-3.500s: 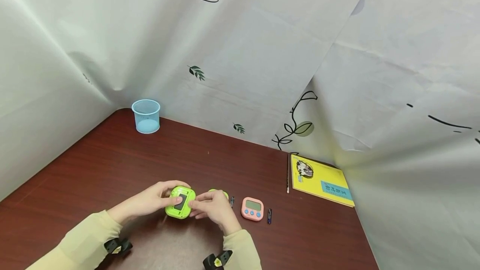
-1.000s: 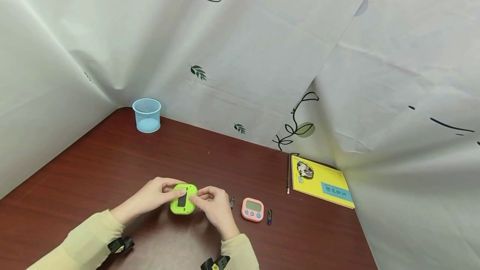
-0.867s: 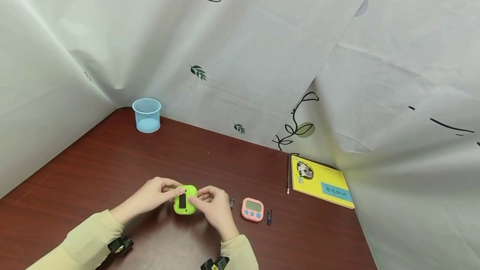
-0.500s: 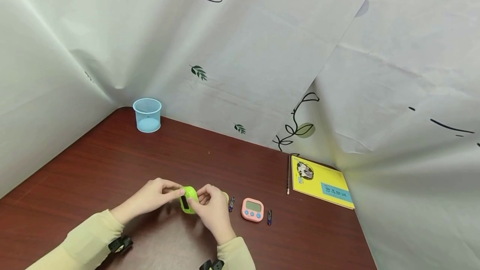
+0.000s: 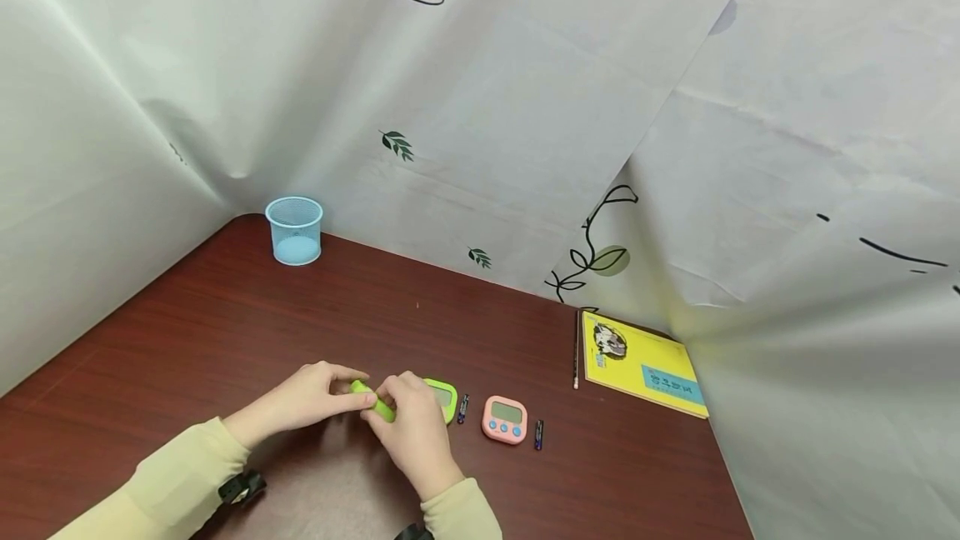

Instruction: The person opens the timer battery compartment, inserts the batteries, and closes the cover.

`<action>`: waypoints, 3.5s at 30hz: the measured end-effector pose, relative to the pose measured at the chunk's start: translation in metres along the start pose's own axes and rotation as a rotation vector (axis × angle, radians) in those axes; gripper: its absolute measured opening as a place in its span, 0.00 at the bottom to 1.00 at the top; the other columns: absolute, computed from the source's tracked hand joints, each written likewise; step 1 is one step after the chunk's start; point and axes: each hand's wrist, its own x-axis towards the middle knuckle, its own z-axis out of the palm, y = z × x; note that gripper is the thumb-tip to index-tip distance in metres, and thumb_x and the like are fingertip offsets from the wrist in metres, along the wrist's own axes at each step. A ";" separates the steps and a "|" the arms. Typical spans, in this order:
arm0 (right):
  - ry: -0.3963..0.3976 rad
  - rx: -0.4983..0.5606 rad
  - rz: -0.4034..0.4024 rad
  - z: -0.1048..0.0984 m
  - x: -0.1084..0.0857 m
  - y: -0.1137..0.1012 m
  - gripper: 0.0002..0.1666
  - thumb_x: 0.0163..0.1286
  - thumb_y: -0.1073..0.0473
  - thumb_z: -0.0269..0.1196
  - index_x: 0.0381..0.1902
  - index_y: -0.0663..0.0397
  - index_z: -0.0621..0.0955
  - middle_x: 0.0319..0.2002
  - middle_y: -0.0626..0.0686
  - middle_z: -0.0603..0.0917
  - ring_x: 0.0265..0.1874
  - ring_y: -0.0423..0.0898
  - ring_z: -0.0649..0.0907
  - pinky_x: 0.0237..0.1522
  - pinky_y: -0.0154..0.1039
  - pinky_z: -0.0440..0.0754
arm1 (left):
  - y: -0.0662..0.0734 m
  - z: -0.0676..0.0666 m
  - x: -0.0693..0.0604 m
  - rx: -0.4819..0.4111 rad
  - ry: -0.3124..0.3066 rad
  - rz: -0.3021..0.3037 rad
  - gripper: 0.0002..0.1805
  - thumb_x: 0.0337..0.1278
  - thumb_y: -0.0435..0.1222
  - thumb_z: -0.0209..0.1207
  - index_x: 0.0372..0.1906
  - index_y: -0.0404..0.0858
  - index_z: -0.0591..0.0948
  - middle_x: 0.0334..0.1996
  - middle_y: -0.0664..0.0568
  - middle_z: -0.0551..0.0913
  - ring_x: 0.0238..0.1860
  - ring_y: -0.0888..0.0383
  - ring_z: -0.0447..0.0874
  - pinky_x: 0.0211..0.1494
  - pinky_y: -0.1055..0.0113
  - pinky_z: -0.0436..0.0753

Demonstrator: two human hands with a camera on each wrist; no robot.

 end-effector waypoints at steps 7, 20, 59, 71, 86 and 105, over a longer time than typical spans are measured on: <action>-0.039 0.013 0.014 -0.003 0.001 0.002 0.16 0.44 0.55 0.77 0.26 0.46 0.79 0.22 0.42 0.75 0.23 0.34 0.74 0.28 0.23 0.70 | -0.002 0.000 0.002 -0.001 0.000 0.039 0.30 0.49 0.54 0.65 0.46 0.31 0.83 0.27 0.58 0.83 0.25 0.65 0.75 0.30 0.70 0.73; -0.108 0.051 0.077 -0.008 0.001 0.009 0.16 0.47 0.51 0.76 0.31 0.47 0.83 0.23 0.43 0.76 0.21 0.32 0.75 0.33 0.28 0.71 | -0.008 -0.005 0.002 -0.019 0.012 0.114 0.34 0.45 0.51 0.69 0.52 0.29 0.80 0.33 0.55 0.85 0.32 0.65 0.81 0.35 0.71 0.78; -0.328 0.338 0.322 -0.013 0.007 0.024 0.37 0.51 0.59 0.74 0.60 0.60 0.75 0.29 0.46 0.83 0.26 0.34 0.81 0.29 0.30 0.78 | -0.014 -0.018 -0.002 0.055 0.035 0.215 0.39 0.40 0.56 0.70 0.59 0.41 0.78 0.44 0.55 0.85 0.39 0.61 0.72 0.38 0.68 0.74; -0.257 0.231 0.320 0.002 0.010 0.020 0.34 0.49 0.58 0.76 0.55 0.57 0.79 0.24 0.44 0.80 0.22 0.32 0.78 0.27 0.28 0.77 | -0.028 -0.022 0.001 0.240 0.080 0.271 0.38 0.40 0.54 0.69 0.57 0.36 0.79 0.36 0.57 0.82 0.35 0.63 0.73 0.33 0.73 0.74; -0.265 0.175 0.308 0.021 0.023 0.024 0.26 0.50 0.62 0.74 0.49 0.59 0.80 0.26 0.48 0.83 0.23 0.33 0.81 0.26 0.27 0.77 | -0.029 -0.021 0.014 0.498 0.132 0.229 0.35 0.37 0.53 0.70 0.53 0.37 0.82 0.30 0.56 0.85 0.29 0.63 0.69 0.41 0.62 0.70; -0.327 0.038 0.293 0.042 0.045 0.023 0.30 0.43 0.61 0.78 0.44 0.66 0.79 0.21 0.48 0.80 0.17 0.34 0.73 0.21 0.28 0.72 | -0.043 -0.026 0.027 0.451 0.054 0.112 0.12 0.34 0.43 0.75 0.25 0.47 0.82 0.18 0.64 0.76 0.21 0.65 0.68 0.29 0.68 0.71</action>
